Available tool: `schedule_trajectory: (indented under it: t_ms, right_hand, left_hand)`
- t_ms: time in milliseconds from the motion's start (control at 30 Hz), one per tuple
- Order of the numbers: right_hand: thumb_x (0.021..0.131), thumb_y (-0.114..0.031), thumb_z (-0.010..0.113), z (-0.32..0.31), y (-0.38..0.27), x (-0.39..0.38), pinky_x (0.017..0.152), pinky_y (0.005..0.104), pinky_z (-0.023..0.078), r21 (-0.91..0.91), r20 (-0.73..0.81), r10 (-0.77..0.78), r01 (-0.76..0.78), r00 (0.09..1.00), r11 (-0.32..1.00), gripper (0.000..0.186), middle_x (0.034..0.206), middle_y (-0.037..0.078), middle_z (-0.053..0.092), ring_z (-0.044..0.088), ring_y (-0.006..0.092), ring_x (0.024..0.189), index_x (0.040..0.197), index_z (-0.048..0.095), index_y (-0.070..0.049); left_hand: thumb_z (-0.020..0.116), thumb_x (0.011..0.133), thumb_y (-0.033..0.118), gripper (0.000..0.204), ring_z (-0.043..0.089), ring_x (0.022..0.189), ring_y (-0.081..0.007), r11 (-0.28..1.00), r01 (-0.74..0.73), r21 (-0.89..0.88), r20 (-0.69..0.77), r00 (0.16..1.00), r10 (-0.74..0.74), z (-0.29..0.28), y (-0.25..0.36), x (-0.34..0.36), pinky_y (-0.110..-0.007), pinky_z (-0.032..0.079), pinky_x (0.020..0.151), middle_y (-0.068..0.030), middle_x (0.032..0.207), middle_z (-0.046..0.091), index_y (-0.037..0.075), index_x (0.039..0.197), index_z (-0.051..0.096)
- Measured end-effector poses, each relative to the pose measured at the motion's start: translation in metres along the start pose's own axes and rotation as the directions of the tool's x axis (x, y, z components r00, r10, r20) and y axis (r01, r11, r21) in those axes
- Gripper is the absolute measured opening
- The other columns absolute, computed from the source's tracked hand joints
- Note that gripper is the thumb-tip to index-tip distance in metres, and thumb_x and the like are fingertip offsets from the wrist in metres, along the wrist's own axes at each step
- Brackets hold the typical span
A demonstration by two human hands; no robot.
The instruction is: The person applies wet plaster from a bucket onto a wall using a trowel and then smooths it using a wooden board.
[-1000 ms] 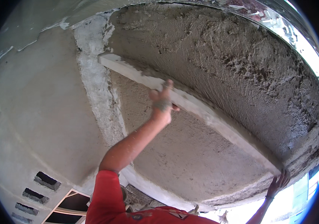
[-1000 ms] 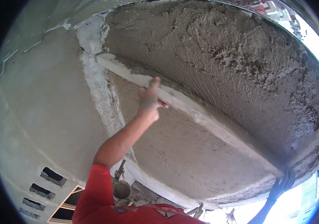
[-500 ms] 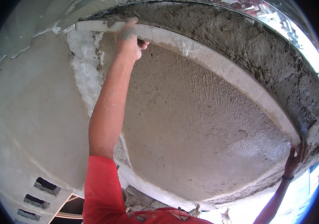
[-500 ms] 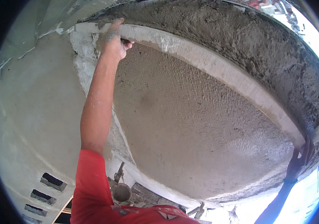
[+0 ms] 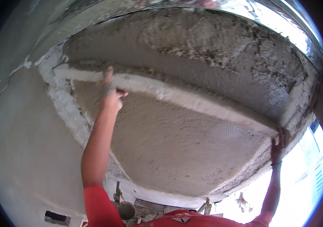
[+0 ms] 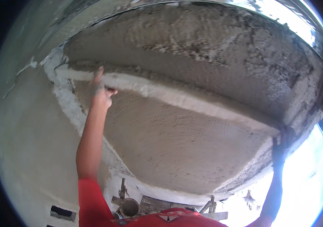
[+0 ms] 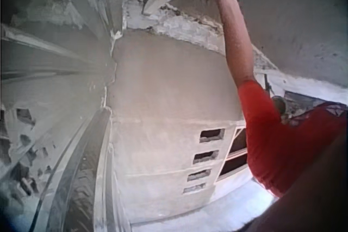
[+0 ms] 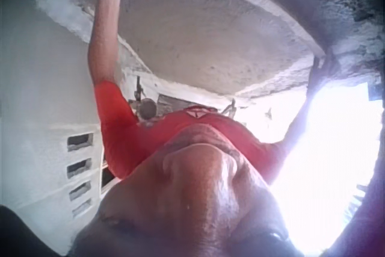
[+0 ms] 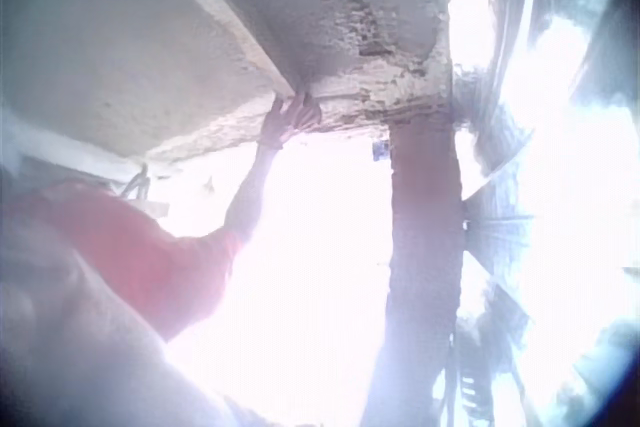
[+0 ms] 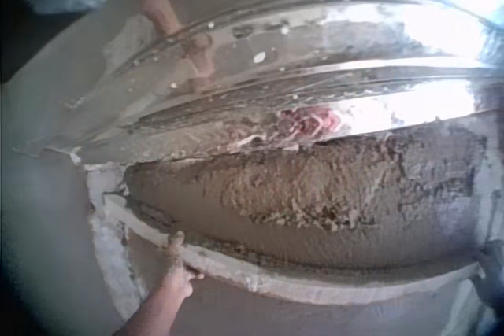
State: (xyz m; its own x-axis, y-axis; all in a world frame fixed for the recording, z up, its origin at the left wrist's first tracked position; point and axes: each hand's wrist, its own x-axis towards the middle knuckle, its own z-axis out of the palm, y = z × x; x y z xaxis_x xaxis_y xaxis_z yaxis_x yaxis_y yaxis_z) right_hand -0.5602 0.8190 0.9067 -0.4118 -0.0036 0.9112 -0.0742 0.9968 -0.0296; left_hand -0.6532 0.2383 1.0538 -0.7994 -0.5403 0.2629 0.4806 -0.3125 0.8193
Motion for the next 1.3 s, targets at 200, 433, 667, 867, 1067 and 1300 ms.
schedule_trajectory:
  t_ms: [200,433,667,867,1067,1300]
  right_hand:
    - [0.060,-0.005,0.074,0.013,-0.052,-0.005,0.100,0.0490,0.032,0.000,-0.058,-0.035,0.036,0.998,0.999,0.056,0.115,0.012,0.052,0.044,0.0331,0.114,0.114,0.057,-0.011]
    - [0.069,-0.011,0.071,0.001,-0.011,0.076,0.093,0.0444,0.038,-0.102,-0.323,-0.212,0.189,0.922,0.977,0.045,0.117,0.009,0.055,0.050,0.0275,0.107,0.113,0.060,-0.015]
    - [0.071,-0.007,0.070,-0.025,0.054,0.105,0.098,0.0450,0.036,-0.106,-0.236,-0.140,0.118,0.962,0.987,0.052,0.121,0.011,0.054,0.048,0.0315,0.113,0.120,0.057,-0.014]
    - [0.082,-0.021,0.064,-0.045,0.123,0.125,0.101,0.0436,0.035,-0.312,-0.210,-0.164,0.093,0.964,0.946,0.046,0.127,0.013,0.052,0.046,0.0320,0.119,0.125,0.052,-0.009]
    - [0.085,-0.018,0.062,-0.049,0.167,0.146,0.101,0.0419,0.035,-0.262,-0.211,-0.125,0.067,0.969,0.963,0.044,0.127,0.014,0.052,0.046,0.0309,0.120,0.125,0.051,-0.006]
    - [0.083,-0.015,0.064,-0.044,0.145,0.135,0.104,0.0417,0.032,-0.146,-0.188,-0.143,0.117,0.972,0.982,0.044,0.130,0.012,0.051,0.043,0.0293,0.124,0.125,0.053,-0.008]
  left_hand:
    - [0.059,0.080,0.049,0.065,0.046,0.113,-0.0309,0.994,-0.097,0.058,-0.079,0.992,0.102,-0.055,-0.003,0.056,-0.057,0.030,0.094,-0.0127,0.123,0.051,0.014,0.132,0.044]
    - [0.052,0.090,0.033,0.026,0.047,0.056,-0.0131,0.954,-0.294,-0.054,-0.014,0.956,0.294,-0.044,0.023,0.063,-0.024,0.033,0.045,-0.0022,0.085,0.056,0.020,0.112,0.057]
    - [0.055,0.088,0.039,0.034,0.052,0.061,-0.0156,0.960,-0.279,0.003,0.049,0.959,0.278,0.029,0.036,0.023,-0.024,0.041,0.046,-0.0054,0.085,0.056,0.016,0.113,0.051]
    - [0.058,0.086,0.039,0.040,0.054,0.062,-0.0177,0.972,-0.235,-0.009,0.150,0.961,0.233,0.085,0.046,-0.025,-0.026,0.046,0.051,-0.0081,0.084,0.057,0.005,0.105,0.050]
    - [0.057,0.087,0.039,0.039,0.055,0.063,-0.0187,0.977,-0.206,-0.045,0.212,0.954,0.211,0.107,0.047,-0.039,-0.027,0.048,0.053,-0.0094,0.085,0.058,0.005,0.105,0.050]
    - [0.054,0.089,0.039,0.047,0.050,0.079,-0.0212,0.975,-0.223,0.000,0.101,0.970,0.222,0.104,0.050,-0.046,-0.031,0.046,0.064,-0.0137,0.097,0.050,0.000,0.113,0.044]
